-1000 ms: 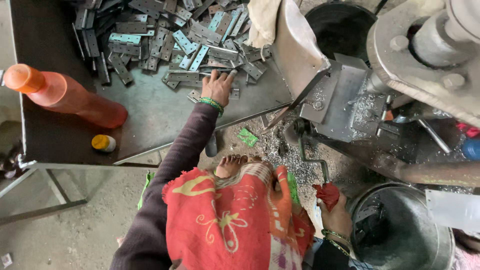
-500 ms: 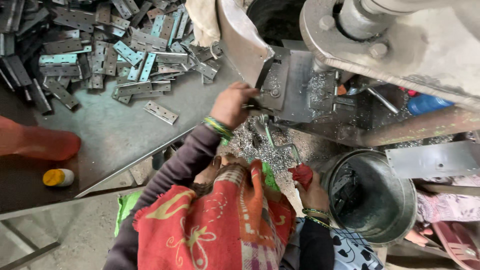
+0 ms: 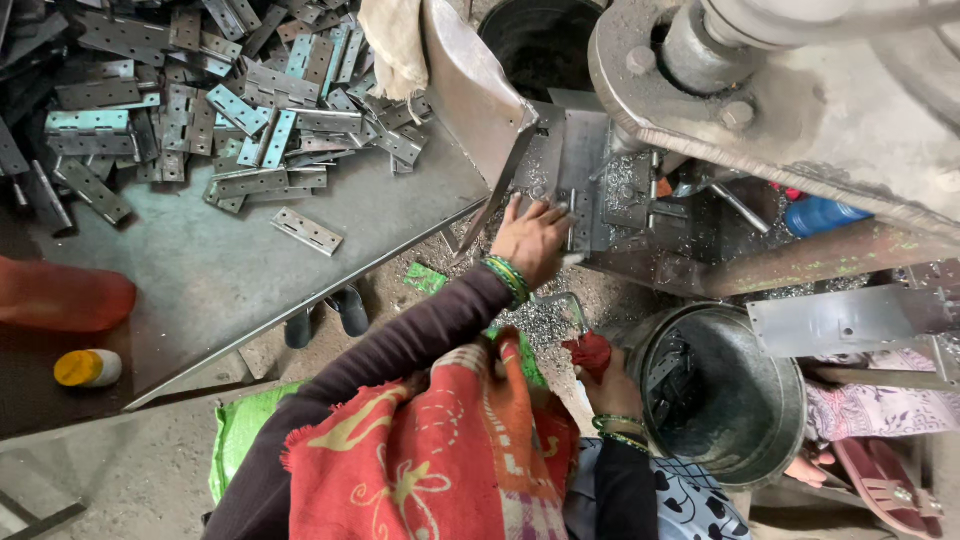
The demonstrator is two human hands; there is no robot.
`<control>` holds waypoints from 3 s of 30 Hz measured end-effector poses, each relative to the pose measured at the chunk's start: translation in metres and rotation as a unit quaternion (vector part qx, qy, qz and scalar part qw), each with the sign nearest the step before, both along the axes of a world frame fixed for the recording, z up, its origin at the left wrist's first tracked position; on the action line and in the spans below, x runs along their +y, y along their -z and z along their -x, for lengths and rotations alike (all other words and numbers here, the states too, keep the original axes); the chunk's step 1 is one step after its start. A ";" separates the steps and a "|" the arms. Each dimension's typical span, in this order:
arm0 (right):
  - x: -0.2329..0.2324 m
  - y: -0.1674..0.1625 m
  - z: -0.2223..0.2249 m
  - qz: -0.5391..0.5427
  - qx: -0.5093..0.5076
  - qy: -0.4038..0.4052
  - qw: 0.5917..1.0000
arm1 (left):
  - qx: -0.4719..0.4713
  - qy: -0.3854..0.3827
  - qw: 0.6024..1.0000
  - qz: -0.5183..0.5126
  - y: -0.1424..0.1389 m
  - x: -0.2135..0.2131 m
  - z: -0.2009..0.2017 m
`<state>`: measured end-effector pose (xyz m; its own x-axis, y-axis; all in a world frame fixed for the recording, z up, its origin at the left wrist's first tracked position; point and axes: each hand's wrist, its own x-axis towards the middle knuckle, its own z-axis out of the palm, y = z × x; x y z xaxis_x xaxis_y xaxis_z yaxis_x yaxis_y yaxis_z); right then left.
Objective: The person repeatedly picks up small metal brackets from a pile on a table, places them into a press machine, and operates the lever to process them. The processed brackets are then dropped into a metal bucket below.
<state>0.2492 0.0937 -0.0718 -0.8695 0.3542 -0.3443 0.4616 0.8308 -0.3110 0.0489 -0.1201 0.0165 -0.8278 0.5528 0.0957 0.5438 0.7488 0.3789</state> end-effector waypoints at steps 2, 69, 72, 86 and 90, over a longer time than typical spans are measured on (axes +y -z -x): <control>0.003 -0.029 0.012 -0.031 -0.090 -0.020 0.995 | 0.058 -0.042 0.997 0.025 -0.005 0.014 -0.001; -0.020 -0.036 0.007 -0.030 -0.080 0.005 0.996 | 0.084 -0.053 0.994 0.040 0.039 0.039 0.038; -0.011 -0.007 0.002 -0.026 -0.055 -0.002 0.998 | 0.103 -0.050 0.993 0.035 0.037 0.036 0.034; -0.011 -0.048 0.008 -0.039 -0.052 -0.011 0.998 | 0.060 -0.062 0.984 0.158 0.034 0.052 0.076; -0.009 -0.007 0.002 0.001 -0.014 0.005 1.000 | 0.083 -0.056 0.982 0.158 0.039 0.051 0.075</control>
